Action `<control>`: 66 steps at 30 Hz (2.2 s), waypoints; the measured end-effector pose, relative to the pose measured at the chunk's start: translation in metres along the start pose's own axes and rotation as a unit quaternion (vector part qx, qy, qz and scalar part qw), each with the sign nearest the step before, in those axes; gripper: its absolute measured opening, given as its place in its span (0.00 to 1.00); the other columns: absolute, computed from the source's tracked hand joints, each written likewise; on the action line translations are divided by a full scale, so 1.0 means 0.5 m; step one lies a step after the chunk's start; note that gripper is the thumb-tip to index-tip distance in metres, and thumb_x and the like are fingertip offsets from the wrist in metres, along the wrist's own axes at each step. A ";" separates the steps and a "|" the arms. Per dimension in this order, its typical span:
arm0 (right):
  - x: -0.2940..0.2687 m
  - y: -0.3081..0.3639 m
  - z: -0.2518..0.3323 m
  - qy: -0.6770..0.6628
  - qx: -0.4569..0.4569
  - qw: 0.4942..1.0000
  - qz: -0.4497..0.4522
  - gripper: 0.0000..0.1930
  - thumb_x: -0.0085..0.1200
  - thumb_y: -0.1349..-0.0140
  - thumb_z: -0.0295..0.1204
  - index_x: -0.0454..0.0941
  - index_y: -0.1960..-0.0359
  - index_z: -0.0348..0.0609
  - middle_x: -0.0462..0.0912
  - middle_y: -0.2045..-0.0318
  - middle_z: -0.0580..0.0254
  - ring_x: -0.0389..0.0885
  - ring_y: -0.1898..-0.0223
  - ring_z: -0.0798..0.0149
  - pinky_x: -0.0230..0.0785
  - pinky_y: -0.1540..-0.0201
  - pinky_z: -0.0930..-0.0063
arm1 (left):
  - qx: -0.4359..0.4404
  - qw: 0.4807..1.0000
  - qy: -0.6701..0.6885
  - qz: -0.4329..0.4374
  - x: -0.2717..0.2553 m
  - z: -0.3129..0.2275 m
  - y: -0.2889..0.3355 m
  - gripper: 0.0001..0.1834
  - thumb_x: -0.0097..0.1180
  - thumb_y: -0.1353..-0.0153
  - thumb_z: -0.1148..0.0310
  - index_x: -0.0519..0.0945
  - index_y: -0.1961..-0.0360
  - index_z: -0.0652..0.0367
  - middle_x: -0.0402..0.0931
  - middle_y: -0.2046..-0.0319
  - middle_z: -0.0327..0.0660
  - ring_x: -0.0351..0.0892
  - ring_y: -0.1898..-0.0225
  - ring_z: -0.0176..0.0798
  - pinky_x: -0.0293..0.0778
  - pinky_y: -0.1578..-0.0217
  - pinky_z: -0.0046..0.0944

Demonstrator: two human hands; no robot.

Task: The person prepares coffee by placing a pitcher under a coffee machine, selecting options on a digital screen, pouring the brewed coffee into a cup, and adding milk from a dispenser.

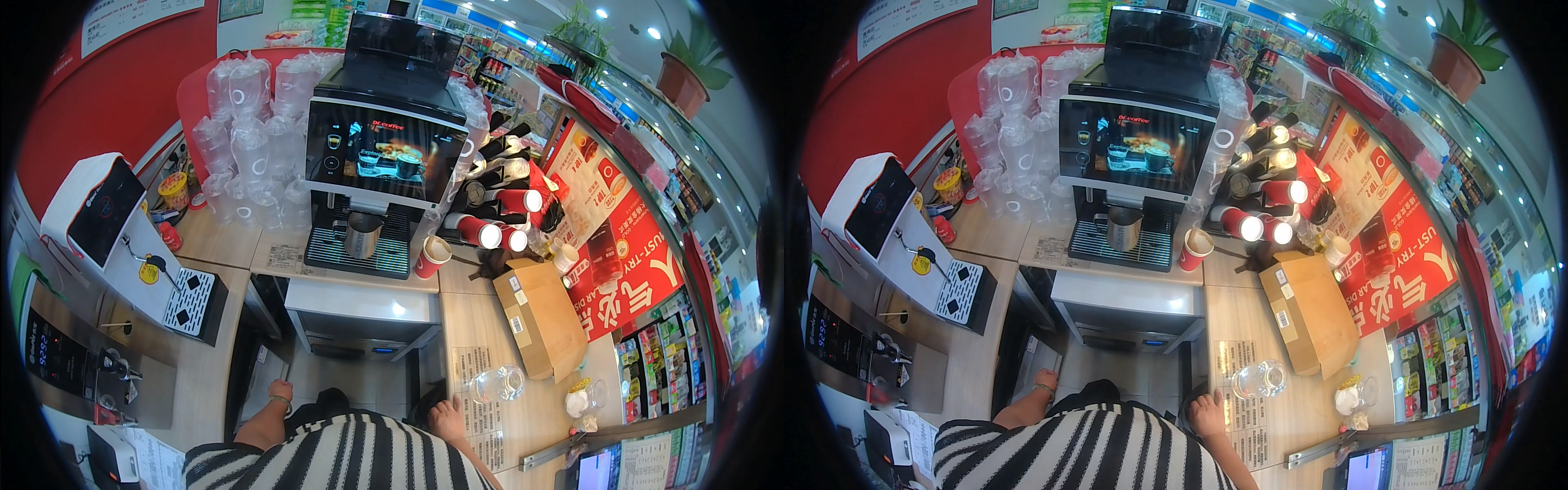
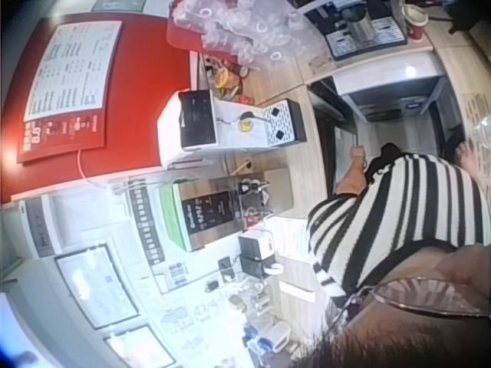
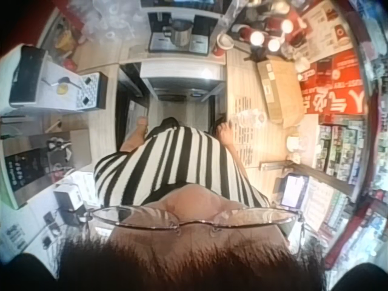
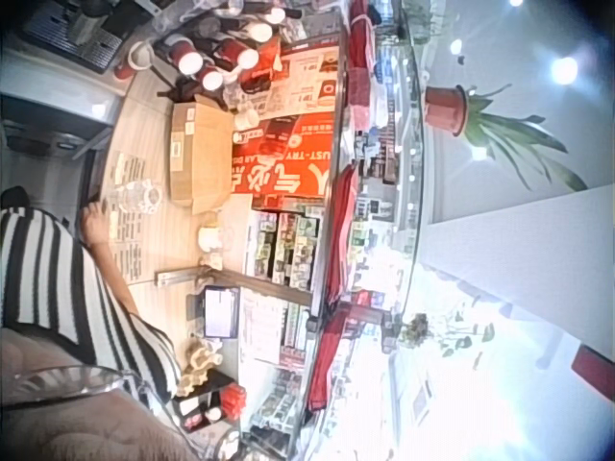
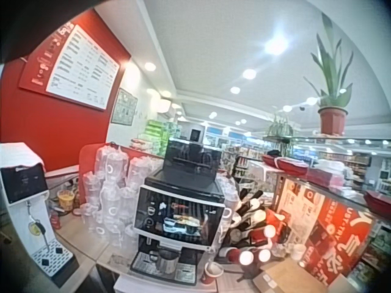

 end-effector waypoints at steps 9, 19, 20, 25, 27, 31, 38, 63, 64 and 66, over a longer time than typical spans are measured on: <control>0.005 0.002 -0.003 0.005 -0.001 1.000 -0.006 0.04 0.57 0.46 0.33 0.80 0.75 0.49 0.77 0.71 0.65 0.76 0.56 0.61 0.52 0.33 0.46 | -0.016 1.000 0.023 0.010 -0.004 0.002 0.010 0.14 0.61 0.49 0.59 0.85 0.70 0.59 0.83 0.66 0.54 0.82 0.59 0.60 0.76 0.52 0.54; 0.005 0.002 -0.002 -0.008 -0.002 1.000 -0.017 0.04 0.57 0.46 0.32 0.79 0.77 0.49 0.76 0.73 0.64 0.77 0.57 0.60 0.53 0.33 0.45 | 0.009 1.000 0.004 0.004 -0.006 -0.004 0.015 0.15 0.62 0.49 0.58 0.84 0.69 0.60 0.83 0.65 0.54 0.81 0.58 0.60 0.75 0.52 0.54; 0.005 0.003 -0.002 -0.009 -0.003 1.000 -0.019 0.04 0.57 0.46 0.32 0.79 0.77 0.48 0.76 0.73 0.64 0.77 0.58 0.60 0.53 0.33 0.45 | 0.006 1.000 0.004 0.007 -0.005 -0.004 0.016 0.15 0.62 0.49 0.58 0.84 0.69 0.60 0.83 0.65 0.55 0.81 0.58 0.60 0.75 0.52 0.54; 0.000 0.001 -0.001 -0.015 -0.004 1.000 -0.026 0.04 0.58 0.47 0.31 0.78 0.77 0.48 0.76 0.73 0.64 0.77 0.58 0.60 0.52 0.33 0.45 | -0.011 1.000 0.006 0.026 -0.003 0.000 0.015 0.16 0.63 0.49 0.57 0.84 0.68 0.60 0.83 0.64 0.55 0.81 0.58 0.60 0.75 0.52 0.54; -0.001 0.001 -0.001 -0.014 -0.005 0.999 -0.029 0.04 0.58 0.47 0.31 0.79 0.77 0.48 0.76 0.73 0.64 0.77 0.58 0.60 0.53 0.33 0.45 | -0.017 0.999 0.011 0.030 -0.002 0.005 0.014 0.17 0.63 0.49 0.56 0.84 0.67 0.60 0.83 0.64 0.55 0.81 0.58 0.61 0.75 0.52 0.54; -0.002 0.000 0.001 -0.007 -0.003 1.000 -0.020 0.04 0.57 0.46 0.31 0.79 0.76 0.48 0.76 0.72 0.64 0.77 0.57 0.60 0.53 0.33 0.45 | -0.018 0.999 -0.002 0.039 0.001 0.008 0.013 0.17 0.63 0.48 0.56 0.84 0.67 0.60 0.83 0.64 0.54 0.81 0.57 0.60 0.75 0.52 0.54; 0.000 0.000 0.000 0.000 0.000 1.000 -0.009 0.04 0.56 0.45 0.31 0.79 0.76 0.48 0.77 0.72 0.64 0.77 0.57 0.60 0.53 0.33 0.45 | -0.026 0.998 0.004 0.051 0.003 0.013 0.009 0.18 0.64 0.49 0.54 0.83 0.67 0.59 0.83 0.62 0.53 0.80 0.55 0.58 0.75 0.51 0.54; 0.005 0.000 0.001 0.002 -0.006 1.000 -0.010 0.04 0.58 0.47 0.32 0.79 0.76 0.48 0.77 0.72 0.63 0.77 0.57 0.60 0.52 0.33 0.45 | -0.052 0.996 0.026 0.075 0.022 0.038 -0.009 0.20 0.60 0.45 0.53 0.84 0.65 0.62 0.82 0.62 0.57 0.80 0.55 0.60 0.74 0.51 0.55; 0.006 0.000 0.000 0.004 -0.007 1.000 -0.009 0.04 0.58 0.47 0.32 0.80 0.76 0.48 0.77 0.72 0.63 0.77 0.57 0.60 0.52 0.33 0.45 | -0.053 0.995 0.037 0.070 0.027 0.044 -0.012 0.20 0.60 0.44 0.53 0.84 0.65 0.62 0.82 0.62 0.57 0.80 0.55 0.60 0.74 0.51 0.55; 0.006 0.000 0.000 0.006 -0.007 1.000 -0.007 0.04 0.58 0.48 0.32 0.80 0.76 0.49 0.77 0.72 0.64 0.77 0.56 0.60 0.52 0.33 0.45 | -0.054 0.995 0.058 0.059 0.037 0.054 -0.018 0.20 0.60 0.44 0.52 0.84 0.66 0.62 0.82 0.62 0.56 0.80 0.56 0.61 0.74 0.51 0.55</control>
Point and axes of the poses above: each hand's wrist, its own y-axis away from the middle knuckle, its own x-axis out of the palm, z = x × y, the point moved 7 cm from there along -y, towards the middle knuckle
